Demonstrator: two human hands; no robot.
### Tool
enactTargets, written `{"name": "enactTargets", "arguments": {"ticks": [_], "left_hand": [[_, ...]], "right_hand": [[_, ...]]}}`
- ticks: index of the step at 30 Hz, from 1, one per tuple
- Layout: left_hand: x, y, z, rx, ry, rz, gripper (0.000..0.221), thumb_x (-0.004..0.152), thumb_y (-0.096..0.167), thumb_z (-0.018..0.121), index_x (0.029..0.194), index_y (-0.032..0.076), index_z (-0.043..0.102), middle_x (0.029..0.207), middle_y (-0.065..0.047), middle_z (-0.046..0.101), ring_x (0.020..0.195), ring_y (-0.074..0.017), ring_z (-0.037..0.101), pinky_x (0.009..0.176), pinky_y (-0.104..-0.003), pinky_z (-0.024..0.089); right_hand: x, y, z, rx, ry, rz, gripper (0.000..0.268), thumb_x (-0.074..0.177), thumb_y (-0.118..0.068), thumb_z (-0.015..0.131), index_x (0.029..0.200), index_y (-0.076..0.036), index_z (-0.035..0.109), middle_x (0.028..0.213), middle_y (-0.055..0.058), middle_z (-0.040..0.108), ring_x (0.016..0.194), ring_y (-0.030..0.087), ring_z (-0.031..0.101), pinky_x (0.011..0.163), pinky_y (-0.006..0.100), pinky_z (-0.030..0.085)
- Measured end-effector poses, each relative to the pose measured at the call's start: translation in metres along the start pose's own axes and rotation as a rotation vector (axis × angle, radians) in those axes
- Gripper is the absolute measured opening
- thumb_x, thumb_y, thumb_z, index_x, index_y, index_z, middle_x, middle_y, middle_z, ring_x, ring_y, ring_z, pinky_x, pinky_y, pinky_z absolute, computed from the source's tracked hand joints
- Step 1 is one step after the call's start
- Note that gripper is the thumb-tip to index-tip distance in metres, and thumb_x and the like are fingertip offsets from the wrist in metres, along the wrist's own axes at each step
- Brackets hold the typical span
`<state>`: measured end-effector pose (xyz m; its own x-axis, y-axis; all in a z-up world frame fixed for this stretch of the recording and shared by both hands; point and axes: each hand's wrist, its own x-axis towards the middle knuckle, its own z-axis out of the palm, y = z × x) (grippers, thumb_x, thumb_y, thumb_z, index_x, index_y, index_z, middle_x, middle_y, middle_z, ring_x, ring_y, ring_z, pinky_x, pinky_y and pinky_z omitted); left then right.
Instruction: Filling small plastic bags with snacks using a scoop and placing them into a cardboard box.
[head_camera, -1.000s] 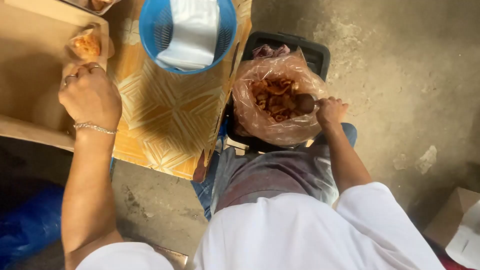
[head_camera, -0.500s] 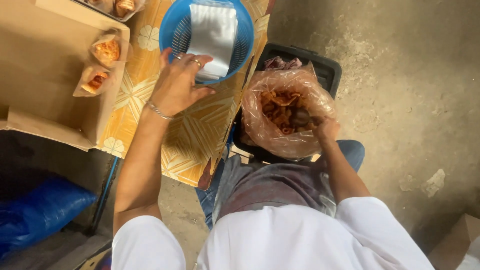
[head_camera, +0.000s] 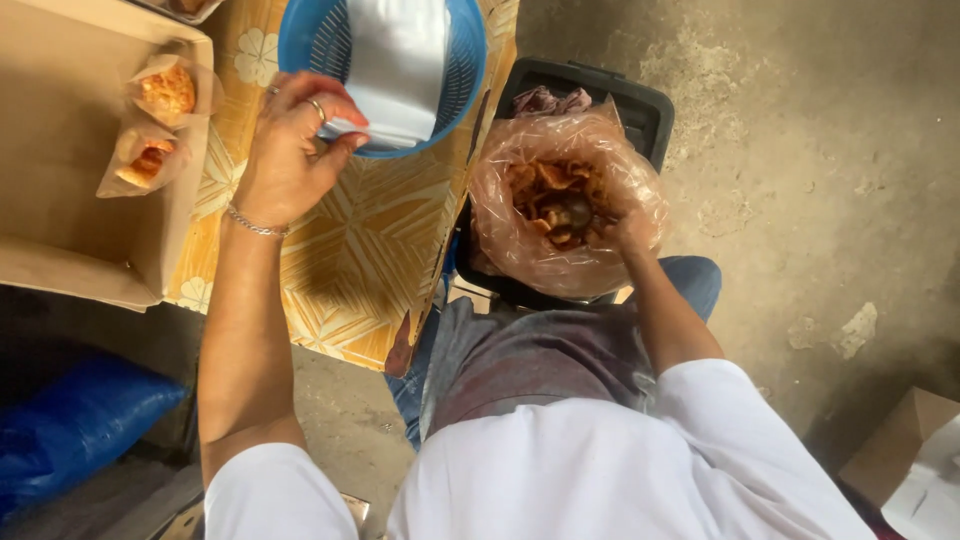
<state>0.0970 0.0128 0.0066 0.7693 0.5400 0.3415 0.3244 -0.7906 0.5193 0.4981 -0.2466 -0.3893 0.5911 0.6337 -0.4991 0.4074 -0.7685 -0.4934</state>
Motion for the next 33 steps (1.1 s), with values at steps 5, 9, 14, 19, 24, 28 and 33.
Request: {"name": "enactTargets", "arguments": {"ticks": [5, 9, 14, 19, 24, 28, 33], "left_hand": [[0.009, -0.011, 0.004, 0.173, -0.188, -0.132, 0.033, 0.101, 0.031, 0.063, 0.121, 0.006, 0.066, 0.125, -0.012, 0.063, 0.122, -0.0314, 0.052, 0.104, -0.05, 0.025], [0.001, -0.02, 0.006, 0.129, -0.215, -0.21, 0.024, 0.101, 0.033, 0.061, 0.104, 0.015, 0.077, 0.114, 0.0, 0.069, 0.11, -0.0188, 0.061, 0.102, -0.045, 0.022], [0.002, -0.005, -0.001, -0.165, -0.013, -0.207, 0.015, 0.087, 0.011, 0.086, 0.087, 0.013, 0.07, 0.09, -0.001, 0.069, 0.083, -0.0152, 0.064, 0.083, -0.032, 0.043], [0.015, 0.01, 0.004, -0.513, 0.13, -0.382, 0.032, 0.079, 0.001, 0.09, 0.083, 0.012, 0.061, 0.087, -0.002, 0.066, 0.084, -0.0095, 0.061, 0.081, -0.023, 0.051], [0.038, 0.004, 0.019, -0.505, 0.495, -0.218, 0.018, 0.094, 0.001, 0.078, 0.093, 0.005, 0.06, 0.091, -0.008, 0.065, 0.087, -0.0164, 0.062, 0.08, -0.027, 0.051], [0.06, 0.021, 0.009, -0.04, 0.49, -0.037, 0.007, 0.1, 0.003, 0.067, 0.094, 0.0, 0.069, 0.091, -0.011, 0.068, 0.08, -0.0222, 0.062, 0.071, -0.033, 0.048], [0.074, 0.014, 0.015, 0.532, 0.378, 0.094, 0.02, 0.109, 0.016, 0.062, 0.094, 0.003, 0.063, 0.093, -0.01, 0.059, 0.075, -0.0298, 0.056, 0.065, -0.04, 0.045]], "right_hand": [[-0.001, -0.01, 0.014, 0.584, -0.358, 0.182, 0.036, 0.087, -0.001, 0.051, 0.119, -0.005, 0.066, 0.107, 0.015, 0.067, 0.088, 0.029, 0.066, 0.085, 0.038, 0.057], [0.012, -0.009, 0.009, -0.365, -0.219, 0.112, 0.047, 0.074, -0.037, 0.076, 0.114, -0.012, 0.069, 0.104, 0.01, 0.068, 0.087, 0.027, 0.065, 0.077, 0.035, 0.055], [-0.041, -0.046, -0.002, 0.12, -0.255, -0.064, 0.032, 0.079, -0.015, 0.07, 0.11, -0.018, 0.076, 0.111, 0.004, 0.073, 0.098, 0.019, 0.069, 0.096, 0.028, 0.053], [-0.04, -0.046, 0.02, 0.158, -0.221, 0.031, 0.03, 0.08, -0.024, 0.073, 0.109, -0.019, 0.077, 0.108, 0.002, 0.074, 0.094, 0.016, 0.069, 0.089, 0.025, 0.054], [-0.057, -0.075, -0.004, 0.663, -0.425, 0.195, 0.037, 0.079, 0.003, 0.074, 0.116, 0.005, 0.068, 0.105, 0.024, 0.07, 0.09, 0.032, 0.069, 0.081, 0.038, 0.063], [-0.052, -0.079, 0.011, 0.464, -0.3, 0.168, 0.034, 0.078, -0.011, 0.078, 0.112, -0.01, 0.074, 0.101, 0.012, 0.073, 0.079, 0.022, 0.068, 0.07, 0.029, 0.062], [-0.041, -0.072, 0.028, 0.765, -0.469, 0.161, 0.031, 0.088, 0.003, 0.065, 0.118, 0.008, 0.066, 0.105, 0.022, 0.07, 0.09, 0.027, 0.068, 0.079, 0.032, 0.06]]}}
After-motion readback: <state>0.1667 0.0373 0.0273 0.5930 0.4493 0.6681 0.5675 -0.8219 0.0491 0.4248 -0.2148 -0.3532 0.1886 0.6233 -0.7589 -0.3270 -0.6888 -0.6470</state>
